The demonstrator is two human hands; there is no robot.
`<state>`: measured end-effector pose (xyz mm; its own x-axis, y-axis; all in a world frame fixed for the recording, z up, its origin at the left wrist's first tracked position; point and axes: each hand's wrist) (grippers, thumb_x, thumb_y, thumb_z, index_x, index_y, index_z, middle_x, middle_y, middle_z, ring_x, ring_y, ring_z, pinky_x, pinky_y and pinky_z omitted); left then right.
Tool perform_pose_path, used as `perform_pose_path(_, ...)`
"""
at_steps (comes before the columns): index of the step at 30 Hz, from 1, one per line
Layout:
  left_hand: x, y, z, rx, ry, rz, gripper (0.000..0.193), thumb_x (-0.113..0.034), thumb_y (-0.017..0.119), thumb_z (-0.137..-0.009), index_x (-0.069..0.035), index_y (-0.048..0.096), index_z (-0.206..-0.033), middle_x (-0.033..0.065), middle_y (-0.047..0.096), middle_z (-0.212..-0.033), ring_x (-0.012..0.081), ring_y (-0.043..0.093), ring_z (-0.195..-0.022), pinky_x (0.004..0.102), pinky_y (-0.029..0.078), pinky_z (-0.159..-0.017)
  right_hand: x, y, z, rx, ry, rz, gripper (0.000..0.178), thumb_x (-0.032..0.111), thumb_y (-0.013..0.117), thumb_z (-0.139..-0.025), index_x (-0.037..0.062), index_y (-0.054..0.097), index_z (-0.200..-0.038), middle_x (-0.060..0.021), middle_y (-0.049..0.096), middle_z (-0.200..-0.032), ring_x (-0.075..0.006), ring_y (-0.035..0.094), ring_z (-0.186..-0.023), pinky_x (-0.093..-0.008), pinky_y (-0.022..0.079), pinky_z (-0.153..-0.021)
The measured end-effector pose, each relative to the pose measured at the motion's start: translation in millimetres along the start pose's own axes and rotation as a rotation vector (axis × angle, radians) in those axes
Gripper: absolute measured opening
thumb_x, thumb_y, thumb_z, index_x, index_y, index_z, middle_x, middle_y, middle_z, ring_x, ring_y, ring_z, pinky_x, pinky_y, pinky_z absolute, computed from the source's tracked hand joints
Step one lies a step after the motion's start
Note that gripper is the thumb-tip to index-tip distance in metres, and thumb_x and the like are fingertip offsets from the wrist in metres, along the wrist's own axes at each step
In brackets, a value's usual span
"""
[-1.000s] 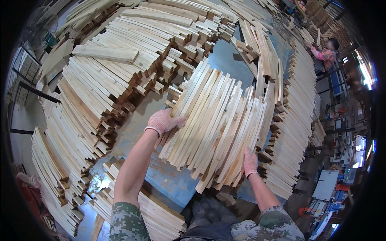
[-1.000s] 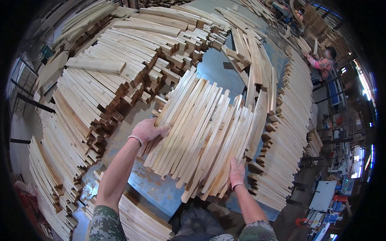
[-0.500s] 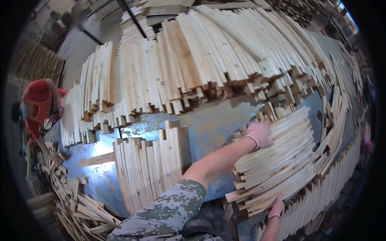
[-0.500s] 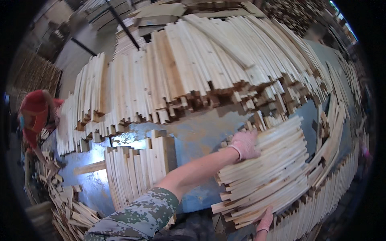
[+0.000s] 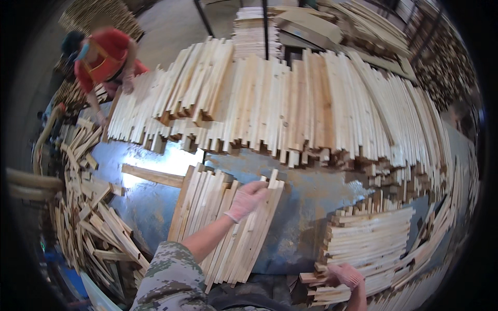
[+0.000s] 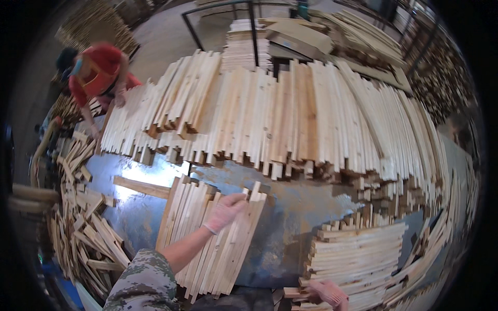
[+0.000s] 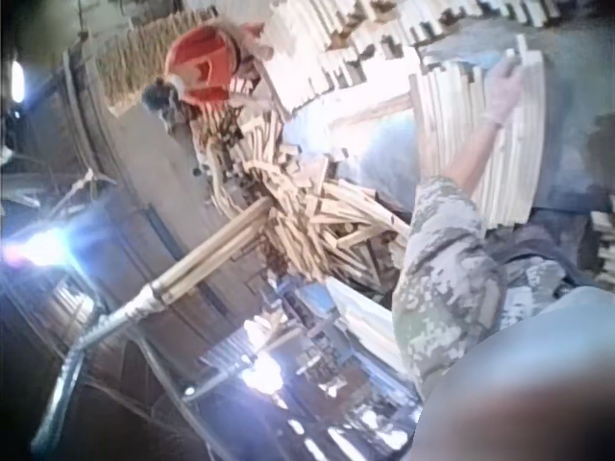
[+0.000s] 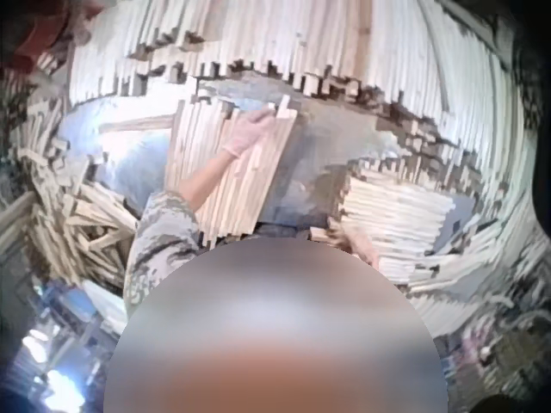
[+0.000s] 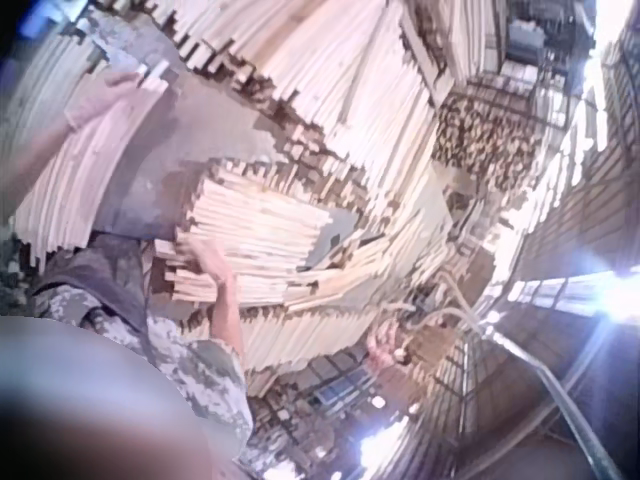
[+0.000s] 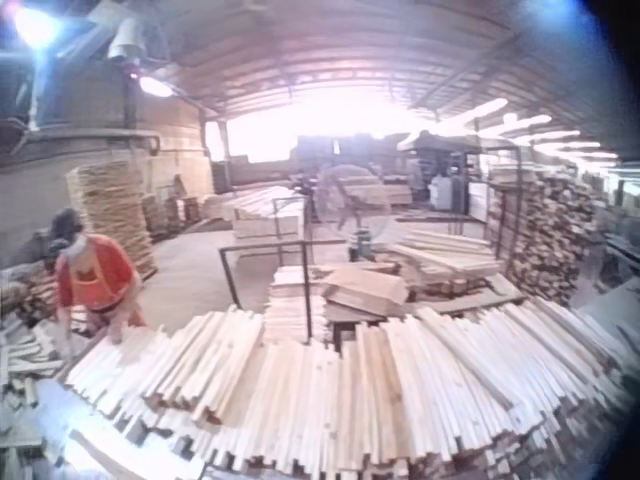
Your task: The person repeatedly picks up stacks of light-colored wooden planks from a metal table and places them onto a conveyor belt. The person aligns the planks on the belt before moving to the next stack. The task continues in a repetitive loop throughout the clip.
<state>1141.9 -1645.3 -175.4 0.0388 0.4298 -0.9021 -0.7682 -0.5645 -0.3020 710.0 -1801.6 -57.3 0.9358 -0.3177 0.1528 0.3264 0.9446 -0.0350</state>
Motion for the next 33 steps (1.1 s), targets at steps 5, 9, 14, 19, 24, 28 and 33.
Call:
perform_pose_path(5, 78.2, -180.2, -11.2, -0.471, -0.068, -0.075, 0.038, -0.029, 0.075, -0.094, -0.001, 0.076, -0.121, 0.0138, 0.076, -0.111, 0.0223, 0.071, -0.105, 0.0342, 0.055, -0.095, 196.6, 61.9, -38.1, 0.119, -0.395, 0.372, 0.047, 0.046, 0.059, -0.100, 0.0021, 0.074, -0.096, -0.0036, 0.069, -0.079, -0.0149, 0.062, -0.076, -0.0331, 0.052, -0.072)
perform_pose_path(9, 113.8, -309.9, -25.5, -0.612, -0.359, -0.481, 0.084, -0.043, 0.084, -0.083, 0.005, 0.057, -0.145, 0.0256, 0.069, -0.134, 0.0355, 0.068, -0.122, 0.0412, 0.053, -0.106, 315.8, 128.7, -134.4, 0.215, -0.663, 0.434, 0.056, 0.050, 0.061, -0.101, 0.0054, 0.073, -0.132, -0.0046, 0.066, -0.086, -0.0136, 0.058, -0.077, -0.0301, 0.053, -0.078)
perform_pose_path(14, 93.1, -400.0, -71.2, -0.674, -0.442, -0.527, 0.118, -0.044, 0.091, -0.073, 0.008, 0.032, -0.161, 0.0327, 0.054, -0.153, 0.0421, 0.052, -0.145, 0.0438, 0.041, -0.122, 448.0, 210.0, -163.9, -0.079, -1.009, 0.481, 0.087, 0.050, 0.066, -0.095, -0.0030, 0.042, -0.159, -0.0257, 0.063, -0.147, -0.0400, 0.061, -0.136, -0.0437, 0.047, -0.112)
perform_pose_path(19, 78.9, -442.8, -137.3, -0.609, -0.456, -0.604, 0.137, -0.044, 0.093, -0.068, 0.002, 0.012, -0.169, 0.0286, 0.026, -0.172, 0.0393, 0.027, -0.160, 0.0413, 0.029, -0.130, 544.4, 252.0, -200.3, -0.342, -0.974, 0.390, 0.104, 0.047, 0.077, -0.088, -0.0064, 0.029, -0.163, -0.0286, 0.048, -0.160, -0.0397, 0.048, -0.149, -0.0409, 0.038, -0.124)
perform_pose_path(24, 136.1, -487.2, -198.0, -0.629, -0.295, -0.678, 0.144, -0.050, 0.096, -0.062, -0.002, 0.013, -0.170, 0.0284, 0.028, -0.171, 0.0404, 0.025, -0.161, 0.0437, 0.029, -0.130, 614.2, 277.8, -220.0, -0.420, -1.010, 0.396, 0.110, 0.042, 0.081, -0.084, -0.0082, 0.024, -0.164, -0.0318, 0.038, -0.165, -0.0412, 0.040, -0.154, -0.0418, 0.035, -0.127)
perform_pose_path(28, 106.8, -484.1, -230.9, -0.415, -0.267, -0.651, 0.139, -0.047, 0.095, -0.061, -0.003, 0.019, -0.169, 0.0283, 0.035, -0.167, 0.0413, 0.034, -0.156, 0.0443, 0.034, -0.128, 644.2, 281.3, -237.1, -0.607, -0.954, 0.457, 0.104, 0.038, 0.079, -0.083, -0.0081, 0.029, -0.161, -0.0345, 0.046, -0.154, -0.0465, 0.052, -0.141, -0.0455, 0.046, -0.117)
perform_pose_path(33, 90.0, -459.9, -227.0, -0.533, -0.235, -0.738, 0.118, -0.032, 0.087, -0.064, -0.004, 0.033, -0.165, 0.0312, 0.052, -0.150, 0.0439, 0.052, -0.141, 0.0464, 0.044, -0.119, 658.8, 285.6, -257.1, -0.738, -0.928, 0.464, 0.092, 0.036, 0.072, -0.089, -0.0056, 0.033, -0.161, -0.0292, 0.052, -0.148, -0.0436, 0.058, -0.134, -0.0469, 0.050, -0.111)
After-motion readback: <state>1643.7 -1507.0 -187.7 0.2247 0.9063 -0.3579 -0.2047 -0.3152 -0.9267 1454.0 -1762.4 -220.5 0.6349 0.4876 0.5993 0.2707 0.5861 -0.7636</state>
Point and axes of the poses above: each hand's wrist, its own z-axis away from the middle knuckle, its own y-axis out of the palm, x = y × z
